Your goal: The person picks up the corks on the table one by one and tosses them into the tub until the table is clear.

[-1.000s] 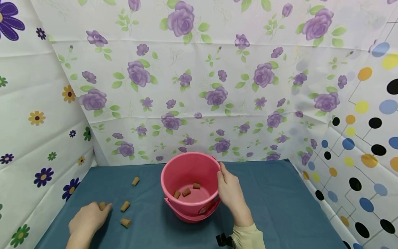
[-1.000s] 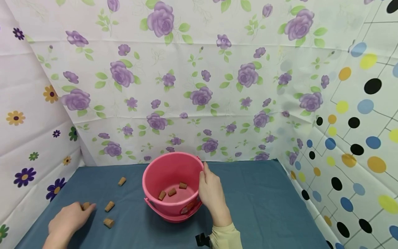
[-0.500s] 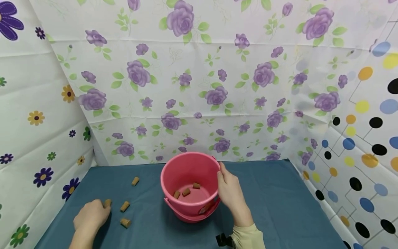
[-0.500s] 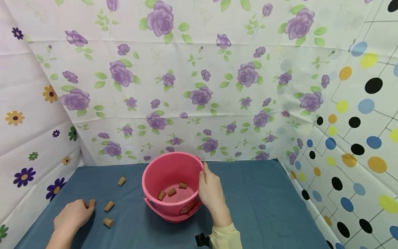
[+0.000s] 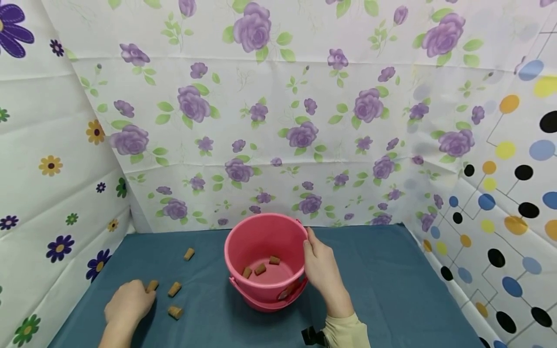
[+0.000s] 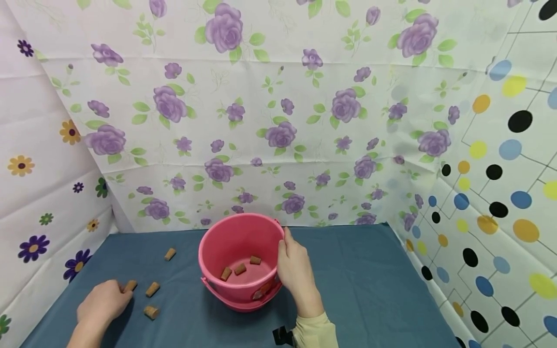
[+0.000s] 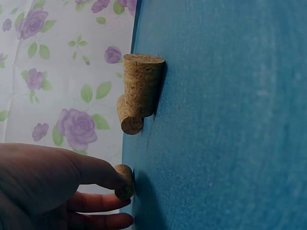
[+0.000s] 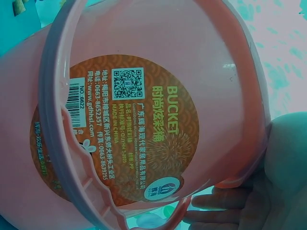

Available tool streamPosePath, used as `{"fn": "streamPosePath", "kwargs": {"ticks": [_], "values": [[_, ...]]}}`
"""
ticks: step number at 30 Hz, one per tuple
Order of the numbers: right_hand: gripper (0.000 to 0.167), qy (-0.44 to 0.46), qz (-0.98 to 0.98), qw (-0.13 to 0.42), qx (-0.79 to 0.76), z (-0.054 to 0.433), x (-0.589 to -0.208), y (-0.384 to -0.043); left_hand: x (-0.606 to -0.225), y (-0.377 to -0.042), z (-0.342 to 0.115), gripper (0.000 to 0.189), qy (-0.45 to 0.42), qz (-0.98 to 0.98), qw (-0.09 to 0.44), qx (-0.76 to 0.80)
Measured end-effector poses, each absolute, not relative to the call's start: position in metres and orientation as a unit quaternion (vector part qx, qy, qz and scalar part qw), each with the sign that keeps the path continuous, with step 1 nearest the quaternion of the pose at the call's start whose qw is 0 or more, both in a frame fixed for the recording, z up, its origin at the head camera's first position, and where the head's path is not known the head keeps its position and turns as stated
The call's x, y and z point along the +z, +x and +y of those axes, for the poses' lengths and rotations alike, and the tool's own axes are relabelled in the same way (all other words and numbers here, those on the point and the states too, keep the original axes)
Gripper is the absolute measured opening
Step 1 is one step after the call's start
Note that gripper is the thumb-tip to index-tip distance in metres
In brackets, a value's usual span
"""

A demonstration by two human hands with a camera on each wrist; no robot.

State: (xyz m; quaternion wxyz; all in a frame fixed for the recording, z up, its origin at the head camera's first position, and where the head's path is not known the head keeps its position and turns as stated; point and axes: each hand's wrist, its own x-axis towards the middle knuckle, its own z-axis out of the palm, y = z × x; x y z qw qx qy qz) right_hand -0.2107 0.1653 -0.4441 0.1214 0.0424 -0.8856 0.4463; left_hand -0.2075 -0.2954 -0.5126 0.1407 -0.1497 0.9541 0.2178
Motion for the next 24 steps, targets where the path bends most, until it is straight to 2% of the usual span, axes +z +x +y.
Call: {"fn": "streamPosePath", "kwargs": {"ticks": [6, 11, 15, 24], "values": [[0.052, 0.044, -0.887, 0.123, 0.444, 0.165, -0.445, -0.211, -0.516, -0.201, -0.302, 0.045, -0.149, 0.949, 0.119, 0.252], [0.052, 0.042, -0.886, 0.122, 0.445, 0.165, -0.446, -0.212, -0.513, -0.199, -0.309, 0.024, -0.159, 0.946, 0.120, 0.256], [0.052, 0.040, -0.886, 0.122, 0.445, 0.165, -0.446, -0.212, -0.508, -0.199, -0.310, 0.037, -0.157, 0.943, 0.115, 0.271], [0.052, 0.040, -0.885, 0.122, 0.446, 0.165, -0.446, -0.212, -0.493, -0.199, -0.297, 0.045, -0.136, 0.938, 0.072, 0.310]]}}
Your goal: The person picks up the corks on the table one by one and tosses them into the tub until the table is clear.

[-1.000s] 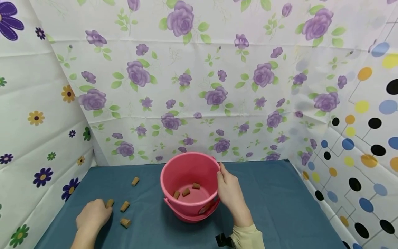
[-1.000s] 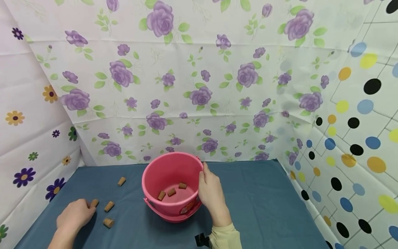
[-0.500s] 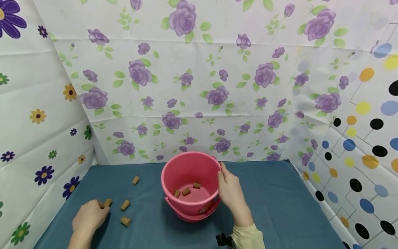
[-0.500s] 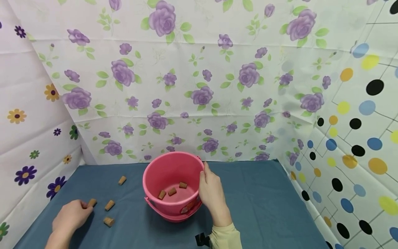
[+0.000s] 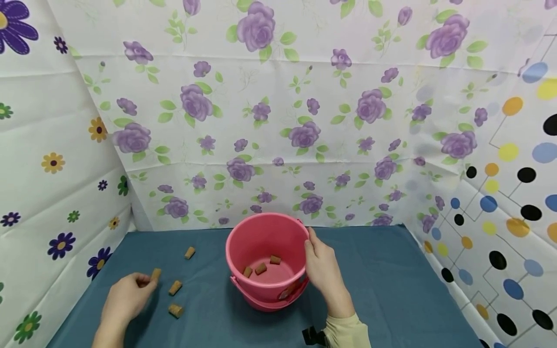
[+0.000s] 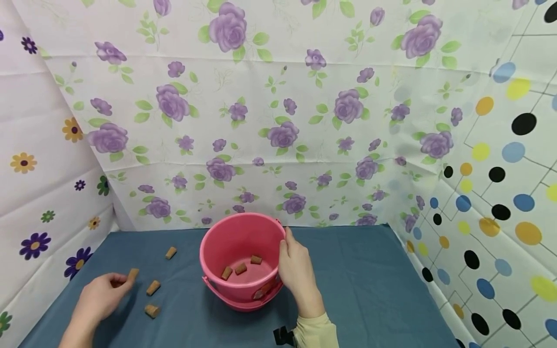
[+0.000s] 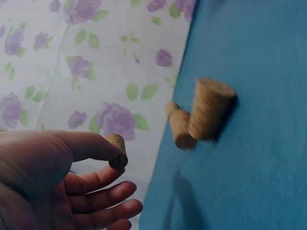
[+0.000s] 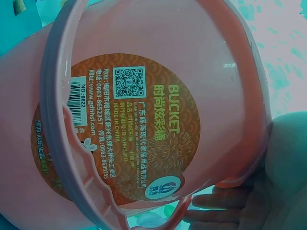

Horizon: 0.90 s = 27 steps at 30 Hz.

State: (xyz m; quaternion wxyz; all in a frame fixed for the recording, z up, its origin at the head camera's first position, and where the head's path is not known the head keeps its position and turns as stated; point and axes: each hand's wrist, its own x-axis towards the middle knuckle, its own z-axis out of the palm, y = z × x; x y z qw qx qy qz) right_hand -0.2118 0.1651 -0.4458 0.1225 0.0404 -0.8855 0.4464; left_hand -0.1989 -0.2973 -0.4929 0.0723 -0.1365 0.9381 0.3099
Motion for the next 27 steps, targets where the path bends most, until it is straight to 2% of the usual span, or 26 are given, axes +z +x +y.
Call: {"fn": "streamPosePath", "kwargs": {"ticks": [12, 27], "values": [[0.052, 0.039, -0.884, 0.122, 0.450, 0.164, -0.447, -0.212, -0.458, -0.191, -0.266, 0.050, -0.091, 0.929, -0.020, 0.359], [0.052, 0.038, -0.883, 0.117, 0.454, 0.164, -0.448, -0.211, -0.412, -0.176, -0.180, 0.040, -0.050, 0.899, -0.107, 0.421]]}}
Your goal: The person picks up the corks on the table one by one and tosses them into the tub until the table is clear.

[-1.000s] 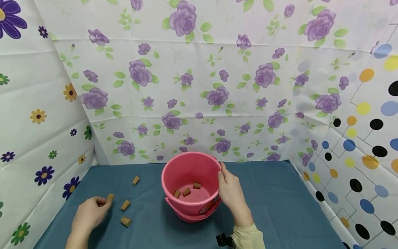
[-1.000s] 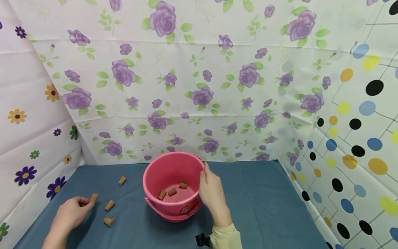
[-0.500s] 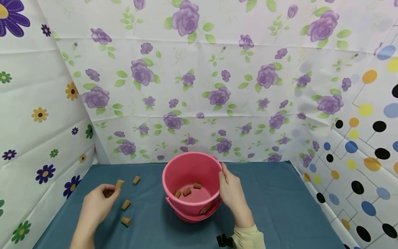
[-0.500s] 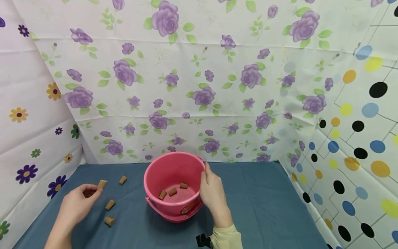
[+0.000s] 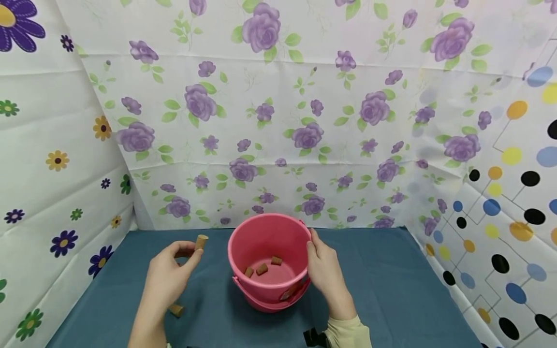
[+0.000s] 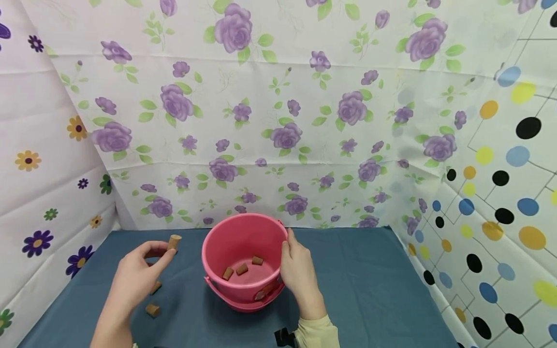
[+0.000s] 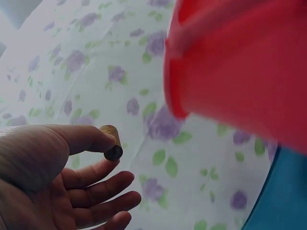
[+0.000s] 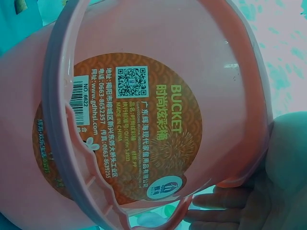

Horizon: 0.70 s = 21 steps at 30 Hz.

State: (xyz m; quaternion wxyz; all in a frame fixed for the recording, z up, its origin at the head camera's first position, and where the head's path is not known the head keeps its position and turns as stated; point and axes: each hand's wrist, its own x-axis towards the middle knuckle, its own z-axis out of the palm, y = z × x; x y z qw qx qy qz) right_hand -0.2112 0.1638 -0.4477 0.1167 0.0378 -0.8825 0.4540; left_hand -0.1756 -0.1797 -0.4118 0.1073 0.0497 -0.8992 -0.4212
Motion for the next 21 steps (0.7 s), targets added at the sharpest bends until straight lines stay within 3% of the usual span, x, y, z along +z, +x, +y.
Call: {"fn": "streamPosePath", "kwargs": {"ticks": [21], "values": [[0.053, 0.038, -0.886, 0.117, 0.448, 0.164, -0.447, -0.212, -0.403, -0.173, -0.120, 0.029, -0.029, -0.861, 0.135, -0.490]]}}
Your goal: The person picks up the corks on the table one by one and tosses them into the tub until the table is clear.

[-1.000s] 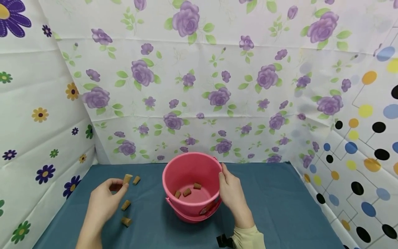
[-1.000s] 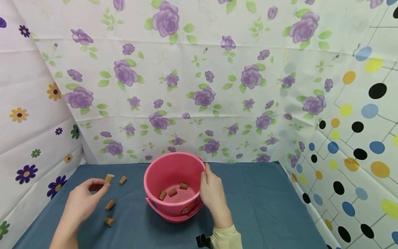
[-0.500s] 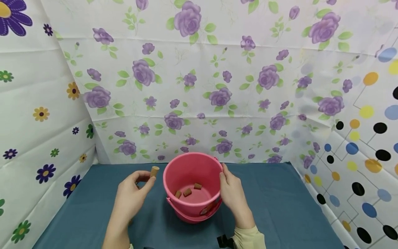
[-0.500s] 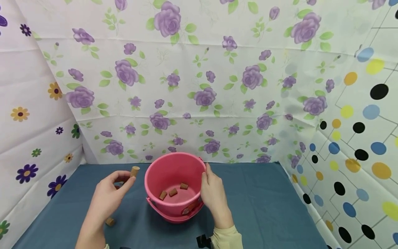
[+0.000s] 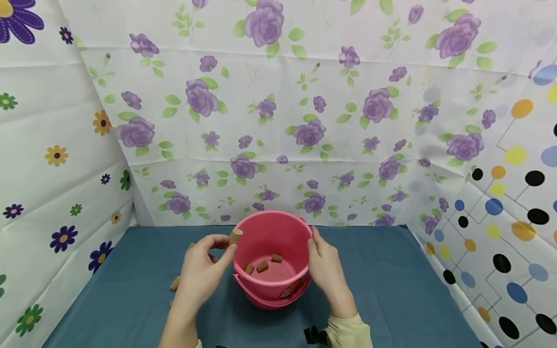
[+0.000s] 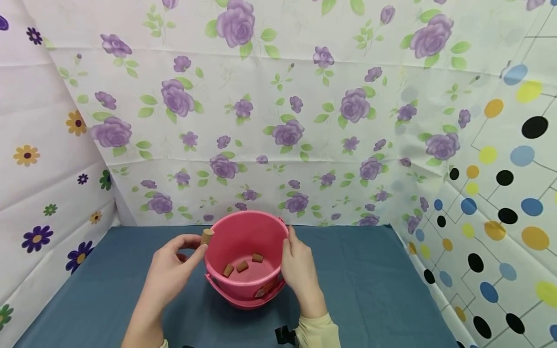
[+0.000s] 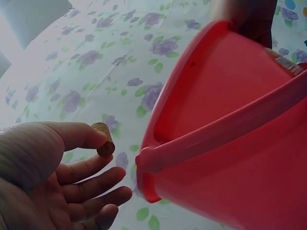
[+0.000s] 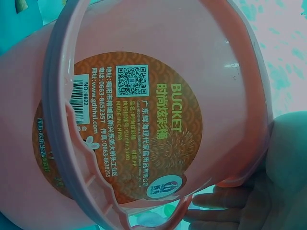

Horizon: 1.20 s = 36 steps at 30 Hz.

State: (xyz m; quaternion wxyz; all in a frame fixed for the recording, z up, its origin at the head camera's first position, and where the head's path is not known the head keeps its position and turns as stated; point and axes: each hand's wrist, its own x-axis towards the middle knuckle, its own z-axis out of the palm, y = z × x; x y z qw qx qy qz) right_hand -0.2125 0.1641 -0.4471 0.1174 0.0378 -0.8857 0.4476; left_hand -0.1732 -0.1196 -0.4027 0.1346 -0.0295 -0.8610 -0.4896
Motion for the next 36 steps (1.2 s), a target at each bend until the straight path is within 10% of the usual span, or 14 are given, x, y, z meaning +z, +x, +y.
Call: {"fn": "streamPosePath", "kwargs": {"ticks": [36], "values": [[0.052, 0.040, -0.886, 0.123, 0.444, 0.163, -0.447, -0.212, -0.410, -0.170, -0.090, 0.020, -0.093, -0.841, 0.153, -0.510]]}}
